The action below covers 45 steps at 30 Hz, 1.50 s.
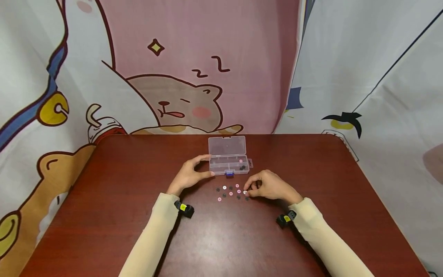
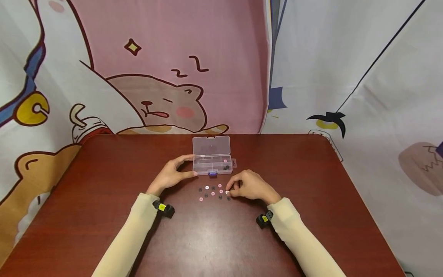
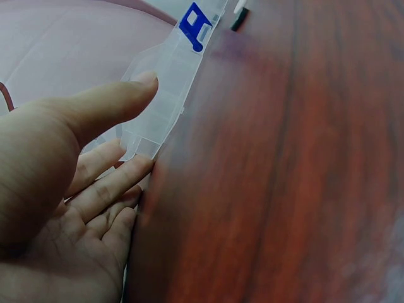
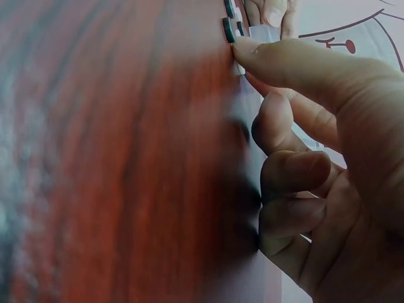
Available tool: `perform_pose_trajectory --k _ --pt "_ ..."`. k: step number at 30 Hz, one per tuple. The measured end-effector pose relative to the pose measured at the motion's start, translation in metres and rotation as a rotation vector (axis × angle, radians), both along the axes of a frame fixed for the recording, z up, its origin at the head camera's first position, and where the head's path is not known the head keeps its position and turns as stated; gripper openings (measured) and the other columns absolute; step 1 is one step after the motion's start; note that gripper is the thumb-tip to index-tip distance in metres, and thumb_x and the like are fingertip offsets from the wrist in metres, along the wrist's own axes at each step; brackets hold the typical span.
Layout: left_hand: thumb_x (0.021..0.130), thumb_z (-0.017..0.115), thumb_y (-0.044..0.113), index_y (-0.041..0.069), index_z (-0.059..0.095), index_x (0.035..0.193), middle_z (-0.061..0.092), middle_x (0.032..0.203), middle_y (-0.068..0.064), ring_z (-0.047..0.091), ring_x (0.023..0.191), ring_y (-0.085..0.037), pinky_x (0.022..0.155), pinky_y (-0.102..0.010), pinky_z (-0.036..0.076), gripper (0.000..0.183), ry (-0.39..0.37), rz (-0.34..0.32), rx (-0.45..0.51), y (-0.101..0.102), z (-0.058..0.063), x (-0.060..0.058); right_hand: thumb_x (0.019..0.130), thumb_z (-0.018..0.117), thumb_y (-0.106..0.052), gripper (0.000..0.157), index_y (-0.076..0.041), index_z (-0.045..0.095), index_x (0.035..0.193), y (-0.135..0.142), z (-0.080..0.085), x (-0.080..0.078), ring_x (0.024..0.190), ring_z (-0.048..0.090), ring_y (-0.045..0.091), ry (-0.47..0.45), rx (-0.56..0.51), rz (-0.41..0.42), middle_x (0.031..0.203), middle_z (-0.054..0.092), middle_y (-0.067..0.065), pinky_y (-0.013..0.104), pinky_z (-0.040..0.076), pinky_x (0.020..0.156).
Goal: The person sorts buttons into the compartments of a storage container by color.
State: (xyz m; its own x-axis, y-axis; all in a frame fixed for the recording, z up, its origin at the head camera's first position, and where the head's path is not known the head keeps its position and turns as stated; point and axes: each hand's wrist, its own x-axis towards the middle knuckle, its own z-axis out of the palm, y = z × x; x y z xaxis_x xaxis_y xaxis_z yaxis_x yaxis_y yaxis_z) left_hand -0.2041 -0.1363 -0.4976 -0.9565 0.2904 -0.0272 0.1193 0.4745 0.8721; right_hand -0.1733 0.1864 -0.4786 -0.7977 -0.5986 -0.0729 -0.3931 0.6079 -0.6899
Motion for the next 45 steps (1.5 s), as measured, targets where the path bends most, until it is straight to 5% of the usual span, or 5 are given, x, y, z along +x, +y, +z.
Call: perform_pose_trajectory --k 19,45 --pt "0.085 0.086 0.031 0.026 0.059 0.143 0.061 0.146 0.001 0.045 0.147 -0.025 0.122 -0.051 0.034 0.065 0.006 0.008 0.007 0.0010 0.0015 -0.0003 0.085 0.082 -0.021 0.013 -0.033 0.078 0.081 0.0000 -0.0012 -0.0014 0.054 0.049 0.000 0.021 0.023 -0.008 0.063 0.060 -0.014 0.019 0.040 0.053" --pt "0.084 0.086 0.033 0.027 0.058 0.144 0.059 0.148 0.001 0.043 0.148 -0.029 0.122 -0.054 0.033 0.067 -0.005 0.004 0.004 0.0006 0.0030 0.0018 0.087 0.082 -0.022 0.004 -0.023 0.079 0.086 0.0007 0.0007 -0.0001 0.054 0.045 -0.002 0.040 -0.049 -0.059 0.062 0.057 -0.013 0.017 0.039 0.052"
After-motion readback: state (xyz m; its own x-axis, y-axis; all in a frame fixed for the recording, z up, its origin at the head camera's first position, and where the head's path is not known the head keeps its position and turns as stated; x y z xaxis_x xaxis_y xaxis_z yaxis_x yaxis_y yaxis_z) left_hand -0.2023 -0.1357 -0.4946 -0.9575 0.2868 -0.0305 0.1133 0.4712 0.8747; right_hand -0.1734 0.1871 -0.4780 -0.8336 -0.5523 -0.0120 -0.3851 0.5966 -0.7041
